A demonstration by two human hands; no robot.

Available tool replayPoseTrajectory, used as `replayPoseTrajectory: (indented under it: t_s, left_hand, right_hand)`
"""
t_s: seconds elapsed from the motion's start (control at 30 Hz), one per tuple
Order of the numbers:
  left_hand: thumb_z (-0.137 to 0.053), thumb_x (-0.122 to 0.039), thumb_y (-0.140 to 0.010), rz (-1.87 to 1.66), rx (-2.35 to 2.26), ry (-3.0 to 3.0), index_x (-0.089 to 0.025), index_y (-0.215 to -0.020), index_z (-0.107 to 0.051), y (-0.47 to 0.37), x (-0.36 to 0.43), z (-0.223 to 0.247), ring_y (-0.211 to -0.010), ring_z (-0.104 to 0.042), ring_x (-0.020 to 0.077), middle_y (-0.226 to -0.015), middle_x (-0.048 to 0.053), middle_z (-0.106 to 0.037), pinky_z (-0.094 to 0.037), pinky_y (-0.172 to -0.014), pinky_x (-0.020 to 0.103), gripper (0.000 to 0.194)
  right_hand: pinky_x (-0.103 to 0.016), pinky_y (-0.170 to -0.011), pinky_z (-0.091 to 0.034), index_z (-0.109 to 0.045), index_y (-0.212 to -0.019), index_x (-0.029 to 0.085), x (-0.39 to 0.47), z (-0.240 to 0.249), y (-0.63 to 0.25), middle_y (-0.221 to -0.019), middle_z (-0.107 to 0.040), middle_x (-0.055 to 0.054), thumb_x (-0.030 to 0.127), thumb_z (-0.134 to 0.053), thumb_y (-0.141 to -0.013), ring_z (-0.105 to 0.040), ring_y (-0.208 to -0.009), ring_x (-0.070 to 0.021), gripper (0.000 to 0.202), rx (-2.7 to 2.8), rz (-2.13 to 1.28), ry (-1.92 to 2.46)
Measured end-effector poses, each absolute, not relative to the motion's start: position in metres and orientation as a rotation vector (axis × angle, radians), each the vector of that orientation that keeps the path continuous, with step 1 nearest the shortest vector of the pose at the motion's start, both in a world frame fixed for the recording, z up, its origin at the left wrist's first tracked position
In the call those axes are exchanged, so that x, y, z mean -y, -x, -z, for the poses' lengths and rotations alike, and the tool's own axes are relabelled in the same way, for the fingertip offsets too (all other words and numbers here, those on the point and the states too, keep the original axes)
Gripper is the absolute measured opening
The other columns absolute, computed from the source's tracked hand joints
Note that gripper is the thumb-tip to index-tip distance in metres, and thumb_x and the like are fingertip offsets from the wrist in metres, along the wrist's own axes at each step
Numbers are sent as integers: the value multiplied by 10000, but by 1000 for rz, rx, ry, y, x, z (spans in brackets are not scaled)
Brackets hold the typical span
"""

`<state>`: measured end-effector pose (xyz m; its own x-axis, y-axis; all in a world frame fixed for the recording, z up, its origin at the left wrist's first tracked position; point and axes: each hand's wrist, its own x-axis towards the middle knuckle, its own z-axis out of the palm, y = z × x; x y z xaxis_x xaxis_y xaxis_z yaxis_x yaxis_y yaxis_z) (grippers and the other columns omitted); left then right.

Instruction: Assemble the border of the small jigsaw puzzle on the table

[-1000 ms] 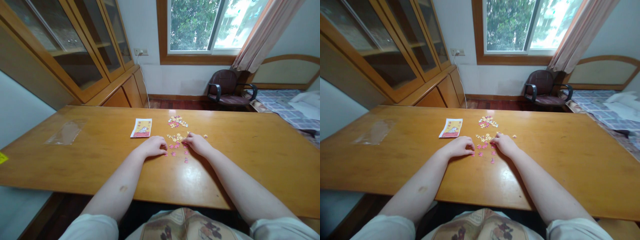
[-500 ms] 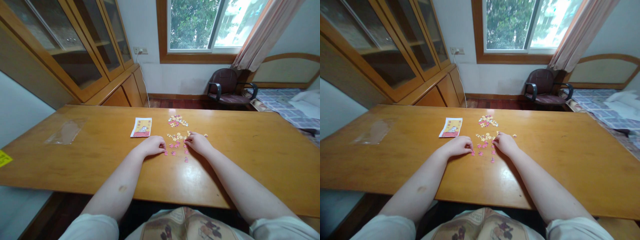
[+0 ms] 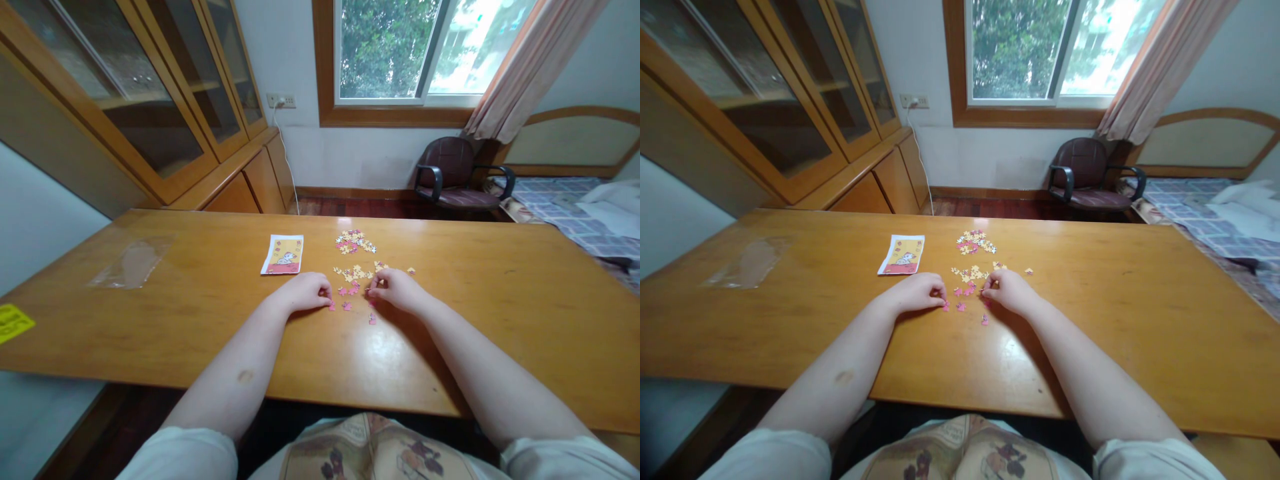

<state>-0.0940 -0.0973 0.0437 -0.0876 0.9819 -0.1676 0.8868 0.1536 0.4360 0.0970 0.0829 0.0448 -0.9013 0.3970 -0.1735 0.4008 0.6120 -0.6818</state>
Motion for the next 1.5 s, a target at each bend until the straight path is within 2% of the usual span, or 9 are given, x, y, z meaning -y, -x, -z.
replayPoseTrajectory:
  t_s: [0.1, 0.23, 0.5, 0.73, 0.87, 1.0, 1.17, 1.5]
  left_hand:
    - [-640, -375, -744, -323, -2024, -1779, -220, -762, -700, 93, 97, -44, -722, -559, 138, -786, 5, -616, -399, -630, 220, 167]
    - [-648, -388, -732, -315, -2031, -1760, -214, -759, -695, 91, 97, -44, -713, -557, 136, -784, 6, -614, -397, -628, 223, 182]
    - [-647, -380, -736, -321, -2023, -1746, -210, -751, -685, 91, 97, -43, -686, -548, 127, -775, -1, -612, -395, -611, 222, 175]
    - [-631, -385, -755, -335, -2000, -1790, -205, -752, -682, 90, 97, -45, -722, -554, 142, -786, 11, -608, -409, -640, 232, 187]
    - [-616, -309, -786, -386, -1937, -1878, -234, -851, -713, 84, 96, -50, -788, -563, 146, -834, 12, -621, -413, -698, 234, 139]
    - [-597, -270, -818, -391, -1849, -1978, -299, -968, -728, 77, 95, -52, -826, -567, 141, -845, 6, -609, -407, -740, 233, 202]
    - [-587, -264, -832, -353, -1825, -2037, -338, -971, -738, 75, 92, -46, -751, -550, 126, -802, 0, -585, -394, -686, 234, 217]
    - [-631, -286, -791, -404, -1884, -1861, -276, -919, -740, 88, 98, -49, -789, -563, 135, -840, 6, -596, -411, -714, 226, 168]
  right_hand:
    - [-205, -559, -400, -659, -734, 179, -61, -50, -100, -643, -676, 10, 267, -653, -744, -585, -591, -113, 89, -2701, 1260, -574]
    - [-207, -624, -422, -678, -731, 197, -29, -44, -96, -744, -711, 5, 230, -671, -732, -619, -673, -116, 34, -2694, 1190, -515]
    - [-236, -617, -417, -699, -768, 228, -13, -42, -91, -784, -707, -26, 338, -644, -775, -613, -688, -150, 123, -2843, 829, -612]
    - [-241, -705, -439, -738, -902, 271, -25, -46, -98, -889, -698, -27, 315, -562, -843, -627, -791, -159, 191, -2979, 644, -291]
    - [-245, -727, -441, -746, -937, 284, -27, -41, -99, -884, -698, -35, 331, -525, -874, -630, -829, -171, 234, -2989, 538, -199]
    - [-244, -748, -444, -742, -955, 283, -23, -39, -99, -921, -700, -25, 348, -527, -881, -631, -828, -162, 237, -3005, 577, -137]
    - [-244, -693, -440, -742, -946, 282, -21, -41, -99, -909, -704, -28, 351, -512, -886, -634, -794, -163, 248, -3002, 524, -169]
    - [-240, -669, -434, -742, -899, 258, -33, -48, -98, -894, -694, -35, 344, -515, -880, -637, -780, -164, 243, -2963, 396, -361]
